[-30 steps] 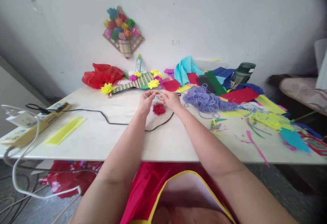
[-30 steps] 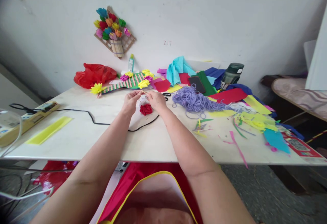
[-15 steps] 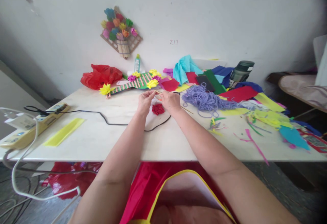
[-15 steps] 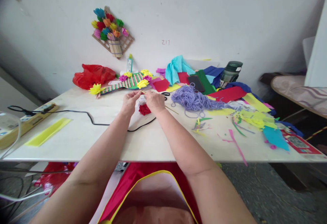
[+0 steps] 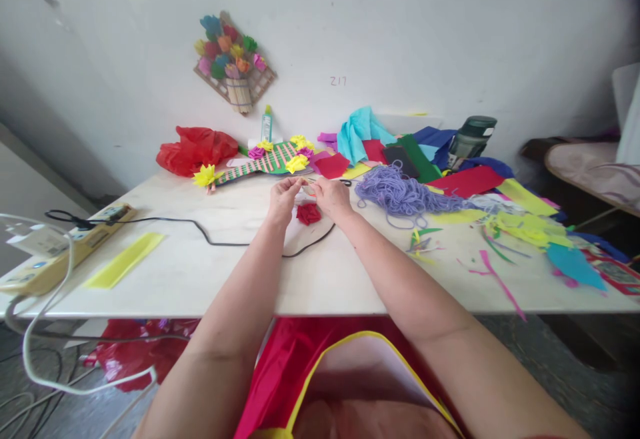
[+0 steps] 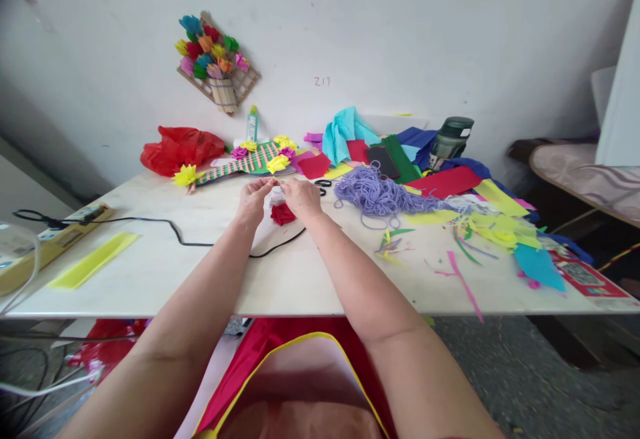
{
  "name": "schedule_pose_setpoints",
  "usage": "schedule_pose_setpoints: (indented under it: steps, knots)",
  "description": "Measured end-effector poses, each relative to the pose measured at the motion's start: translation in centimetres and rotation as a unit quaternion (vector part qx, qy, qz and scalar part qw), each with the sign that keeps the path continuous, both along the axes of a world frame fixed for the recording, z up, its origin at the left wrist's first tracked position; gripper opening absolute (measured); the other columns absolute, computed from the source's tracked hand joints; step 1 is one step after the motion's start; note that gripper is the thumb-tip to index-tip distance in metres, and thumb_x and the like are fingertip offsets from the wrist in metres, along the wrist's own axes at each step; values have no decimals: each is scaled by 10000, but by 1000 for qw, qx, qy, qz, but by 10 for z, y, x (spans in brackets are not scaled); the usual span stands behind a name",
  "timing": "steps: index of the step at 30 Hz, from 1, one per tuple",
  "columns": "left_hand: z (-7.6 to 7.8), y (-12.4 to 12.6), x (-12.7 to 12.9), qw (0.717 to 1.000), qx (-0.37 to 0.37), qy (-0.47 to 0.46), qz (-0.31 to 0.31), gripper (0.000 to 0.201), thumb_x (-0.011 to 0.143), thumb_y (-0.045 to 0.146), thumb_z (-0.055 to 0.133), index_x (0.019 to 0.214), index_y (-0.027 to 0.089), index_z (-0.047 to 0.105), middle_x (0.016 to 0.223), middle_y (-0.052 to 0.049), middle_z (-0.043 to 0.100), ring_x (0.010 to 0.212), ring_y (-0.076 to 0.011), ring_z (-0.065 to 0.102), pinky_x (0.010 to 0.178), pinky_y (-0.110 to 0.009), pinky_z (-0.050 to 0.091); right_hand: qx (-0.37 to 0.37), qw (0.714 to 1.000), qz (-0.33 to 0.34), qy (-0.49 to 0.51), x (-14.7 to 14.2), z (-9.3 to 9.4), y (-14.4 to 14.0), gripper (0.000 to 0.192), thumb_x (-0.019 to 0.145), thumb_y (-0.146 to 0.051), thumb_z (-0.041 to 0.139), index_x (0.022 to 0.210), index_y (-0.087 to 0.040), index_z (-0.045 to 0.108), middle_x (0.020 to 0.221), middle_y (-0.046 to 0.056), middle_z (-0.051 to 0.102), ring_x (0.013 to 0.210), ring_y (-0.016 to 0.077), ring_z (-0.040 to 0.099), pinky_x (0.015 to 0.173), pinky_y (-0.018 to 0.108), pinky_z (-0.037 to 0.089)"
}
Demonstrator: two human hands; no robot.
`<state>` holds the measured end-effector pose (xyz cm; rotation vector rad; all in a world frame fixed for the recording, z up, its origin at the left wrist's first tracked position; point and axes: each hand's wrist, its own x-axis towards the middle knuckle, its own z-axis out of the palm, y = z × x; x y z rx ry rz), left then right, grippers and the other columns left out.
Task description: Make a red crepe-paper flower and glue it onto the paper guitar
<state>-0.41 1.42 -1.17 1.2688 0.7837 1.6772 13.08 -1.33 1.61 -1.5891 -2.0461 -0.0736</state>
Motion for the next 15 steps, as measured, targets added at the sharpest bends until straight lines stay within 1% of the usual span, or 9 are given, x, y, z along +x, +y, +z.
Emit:
schedule_pose_setpoints:
  steps: [4,8,15]
  knots:
    - [2,-3,0,1000,13,0,-5,265,615,414,824,675,173,730,659,-32,687,615,-150,606,620,-278,465,2,1000,0,15,1,0,2,359,991,-350,399,1069,-181,706,1005,108,750,941,227,671,738,291,396]
    - [3,-4,-1,1000,1,7,4,251,627,407,815,697,181,734,674,-37,698,654,-184,640,637,-301,480,-2,1000,-2,16,0,2,-1,356,988,-343,406,1076,-168,703,997,121,748,928,232,670,730,295,391]
    - [2,-1,-2,1000,-9,10,3,241,616,369,834,708,168,739,700,-42,711,641,-160,632,629,-279,464,-1,1000,-7,-6,-1,6,-6,358,994,-309,380,1091,-151,686,993,143,743,938,245,676,730,303,406]
